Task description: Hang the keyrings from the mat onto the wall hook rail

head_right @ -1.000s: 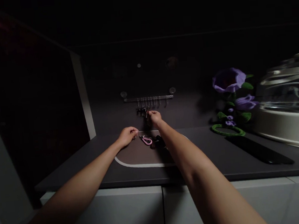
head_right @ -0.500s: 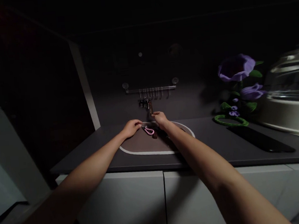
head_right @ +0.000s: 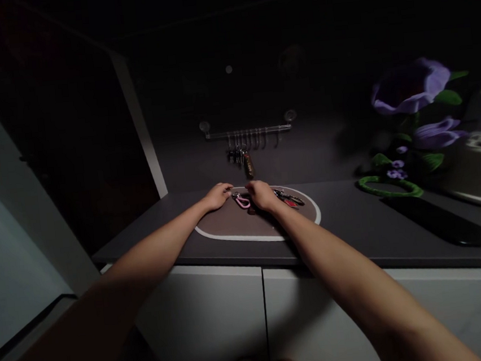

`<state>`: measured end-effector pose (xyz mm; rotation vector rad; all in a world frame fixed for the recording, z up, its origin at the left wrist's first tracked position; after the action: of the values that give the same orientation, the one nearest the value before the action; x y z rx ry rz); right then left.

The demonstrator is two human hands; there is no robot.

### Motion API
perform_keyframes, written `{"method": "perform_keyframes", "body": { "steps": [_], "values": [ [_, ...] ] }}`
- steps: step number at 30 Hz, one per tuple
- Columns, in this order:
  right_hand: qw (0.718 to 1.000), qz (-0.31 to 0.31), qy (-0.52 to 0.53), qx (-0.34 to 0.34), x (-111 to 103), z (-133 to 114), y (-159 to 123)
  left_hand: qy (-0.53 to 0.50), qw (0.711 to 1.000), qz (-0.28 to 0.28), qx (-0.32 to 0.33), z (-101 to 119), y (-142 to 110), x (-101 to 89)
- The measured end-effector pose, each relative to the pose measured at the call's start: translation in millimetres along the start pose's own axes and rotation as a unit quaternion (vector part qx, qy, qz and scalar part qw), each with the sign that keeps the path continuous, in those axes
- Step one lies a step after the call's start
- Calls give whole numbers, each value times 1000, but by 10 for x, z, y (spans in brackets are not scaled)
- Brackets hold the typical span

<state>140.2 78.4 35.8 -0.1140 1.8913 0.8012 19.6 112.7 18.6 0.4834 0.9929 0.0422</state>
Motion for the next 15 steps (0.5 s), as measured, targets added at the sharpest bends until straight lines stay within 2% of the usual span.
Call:
{"method": "perform_keyframes", "body": {
  "steps": [5, 8, 11, 15],
  "values": [
    [999, -22, -46, -17, 50, -50, -11, -17, 997, -70, -35, -2, 146, 108],
    [998, -24, -57, -28, 85, -62, -10, -28, 995, -89, -37, 15, 192, 182],
    [997, -25, -62, -33, 114, -57, 1, -46, 995, -87, -33, 12, 192, 242],
    [997, -27, -69, -17, 139, -25, 29, -65, 996, -39, -41, -63, 160, 194]
  ]
}}
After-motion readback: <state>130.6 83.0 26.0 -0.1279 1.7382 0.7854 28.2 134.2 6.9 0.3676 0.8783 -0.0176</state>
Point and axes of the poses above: each hand's wrist, its own y-axis towards the middle knuckle, its own x-axis out of the palm, z = x × y, the point moved 10 cm from there along y, towards the middle knuckle, and after that the axes turned 8 degrees about -x, right-handed, at the moved point
